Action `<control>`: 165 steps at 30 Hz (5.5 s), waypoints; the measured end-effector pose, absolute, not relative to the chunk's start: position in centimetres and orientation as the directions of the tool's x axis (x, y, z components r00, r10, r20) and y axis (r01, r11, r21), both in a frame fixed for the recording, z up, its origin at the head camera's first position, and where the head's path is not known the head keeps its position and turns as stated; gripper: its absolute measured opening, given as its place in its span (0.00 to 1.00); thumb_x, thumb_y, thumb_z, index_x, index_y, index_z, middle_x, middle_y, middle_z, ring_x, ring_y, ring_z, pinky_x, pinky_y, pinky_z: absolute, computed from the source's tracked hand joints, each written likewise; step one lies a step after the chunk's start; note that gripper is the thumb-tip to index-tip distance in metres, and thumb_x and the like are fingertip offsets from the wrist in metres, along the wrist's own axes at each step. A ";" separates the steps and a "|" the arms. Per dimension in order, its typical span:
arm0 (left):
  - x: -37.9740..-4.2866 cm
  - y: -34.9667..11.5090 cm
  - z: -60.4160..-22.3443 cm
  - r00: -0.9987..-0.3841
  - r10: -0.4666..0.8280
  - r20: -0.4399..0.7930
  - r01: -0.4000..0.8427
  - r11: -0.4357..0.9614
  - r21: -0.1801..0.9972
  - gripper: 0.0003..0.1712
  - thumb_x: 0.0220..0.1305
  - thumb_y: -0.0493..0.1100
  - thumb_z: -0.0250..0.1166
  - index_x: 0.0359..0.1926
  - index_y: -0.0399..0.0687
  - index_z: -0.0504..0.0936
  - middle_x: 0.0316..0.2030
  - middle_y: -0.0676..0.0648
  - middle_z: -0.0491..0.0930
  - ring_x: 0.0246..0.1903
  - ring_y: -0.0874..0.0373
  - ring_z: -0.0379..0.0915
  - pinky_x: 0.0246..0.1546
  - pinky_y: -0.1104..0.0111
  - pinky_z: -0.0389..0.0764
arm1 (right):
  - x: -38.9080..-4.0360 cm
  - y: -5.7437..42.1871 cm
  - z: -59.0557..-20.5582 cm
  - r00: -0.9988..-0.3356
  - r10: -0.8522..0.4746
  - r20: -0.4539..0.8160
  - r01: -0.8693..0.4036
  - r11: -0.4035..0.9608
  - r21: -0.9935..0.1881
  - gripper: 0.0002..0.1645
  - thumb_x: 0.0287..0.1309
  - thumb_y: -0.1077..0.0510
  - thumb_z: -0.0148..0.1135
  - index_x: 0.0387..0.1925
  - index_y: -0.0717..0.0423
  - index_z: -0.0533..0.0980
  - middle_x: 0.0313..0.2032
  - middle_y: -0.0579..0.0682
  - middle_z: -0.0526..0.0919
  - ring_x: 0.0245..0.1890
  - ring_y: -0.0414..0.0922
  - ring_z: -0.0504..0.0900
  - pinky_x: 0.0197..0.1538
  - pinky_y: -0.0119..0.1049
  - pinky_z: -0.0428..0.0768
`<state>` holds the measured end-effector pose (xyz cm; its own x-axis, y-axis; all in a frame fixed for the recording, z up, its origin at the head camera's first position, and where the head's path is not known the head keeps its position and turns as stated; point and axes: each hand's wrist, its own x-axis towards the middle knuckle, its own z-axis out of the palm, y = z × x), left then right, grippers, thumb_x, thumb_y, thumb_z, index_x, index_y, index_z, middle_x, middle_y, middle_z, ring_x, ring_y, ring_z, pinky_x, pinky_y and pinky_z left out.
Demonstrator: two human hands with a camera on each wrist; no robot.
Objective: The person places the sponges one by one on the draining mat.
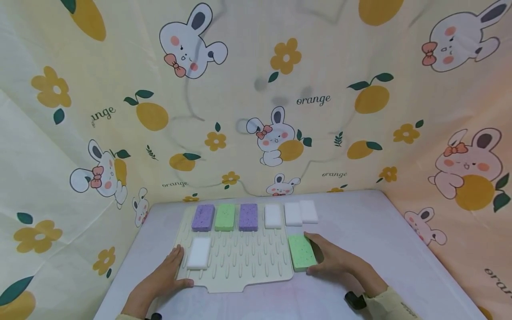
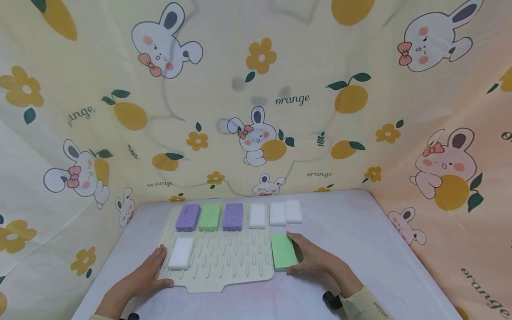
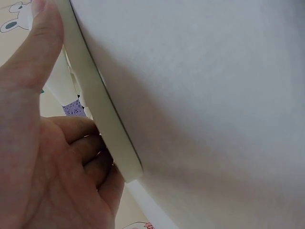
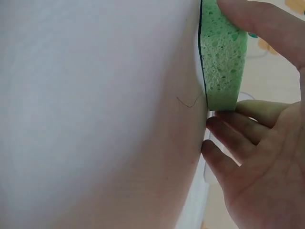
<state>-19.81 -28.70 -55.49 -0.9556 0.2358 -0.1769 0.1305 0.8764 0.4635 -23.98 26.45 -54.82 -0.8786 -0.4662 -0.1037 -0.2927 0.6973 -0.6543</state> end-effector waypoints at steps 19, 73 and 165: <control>-19.8 -28.7 -55.2 -0.954 0.235 -0.185 0.128 0.880 0.458 0.74 0.53 0.64 0.81 0.80 0.21 0.52 0.81 0.23 0.46 0.80 0.24 0.44 0.80 0.36 0.54 | -23.8 26.3 -54.4 -0.884 -0.467 0.035 -0.364 0.639 -0.678 0.70 0.53 0.36 0.84 0.85 0.56 0.54 0.81 0.62 0.60 0.81 0.67 0.58 0.77 0.72 0.62; -20.3 -28.5 -55.3 -0.951 0.241 -0.192 0.150 0.906 0.396 0.73 0.53 0.65 0.81 0.79 0.21 0.54 0.81 0.22 0.49 0.81 0.26 0.44 0.81 0.37 0.52 | -24.0 11.8 -55.2 -0.833 -0.546 0.090 -0.423 0.523 -0.740 0.71 0.53 0.41 0.84 0.83 0.66 0.52 0.80 0.64 0.60 0.80 0.64 0.60 0.79 0.67 0.61; -20.3 -28.3 -55.0 -0.945 0.258 -0.202 0.170 0.913 0.371 0.73 0.55 0.67 0.80 0.79 0.19 0.54 0.80 0.21 0.50 0.81 0.27 0.45 0.82 0.39 0.49 | -24.4 7.2 -54.2 -0.839 -0.544 0.022 -0.376 0.549 -0.746 0.65 0.64 0.40 0.77 0.85 0.63 0.50 0.83 0.65 0.55 0.83 0.63 0.56 0.81 0.64 0.60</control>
<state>-20.29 -28.33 -55.01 -0.9447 0.2580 -0.2024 0.1699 0.9130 0.3708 -24.45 7.22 -54.16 -0.8388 -0.5440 0.0218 -0.3758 0.5495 -0.7462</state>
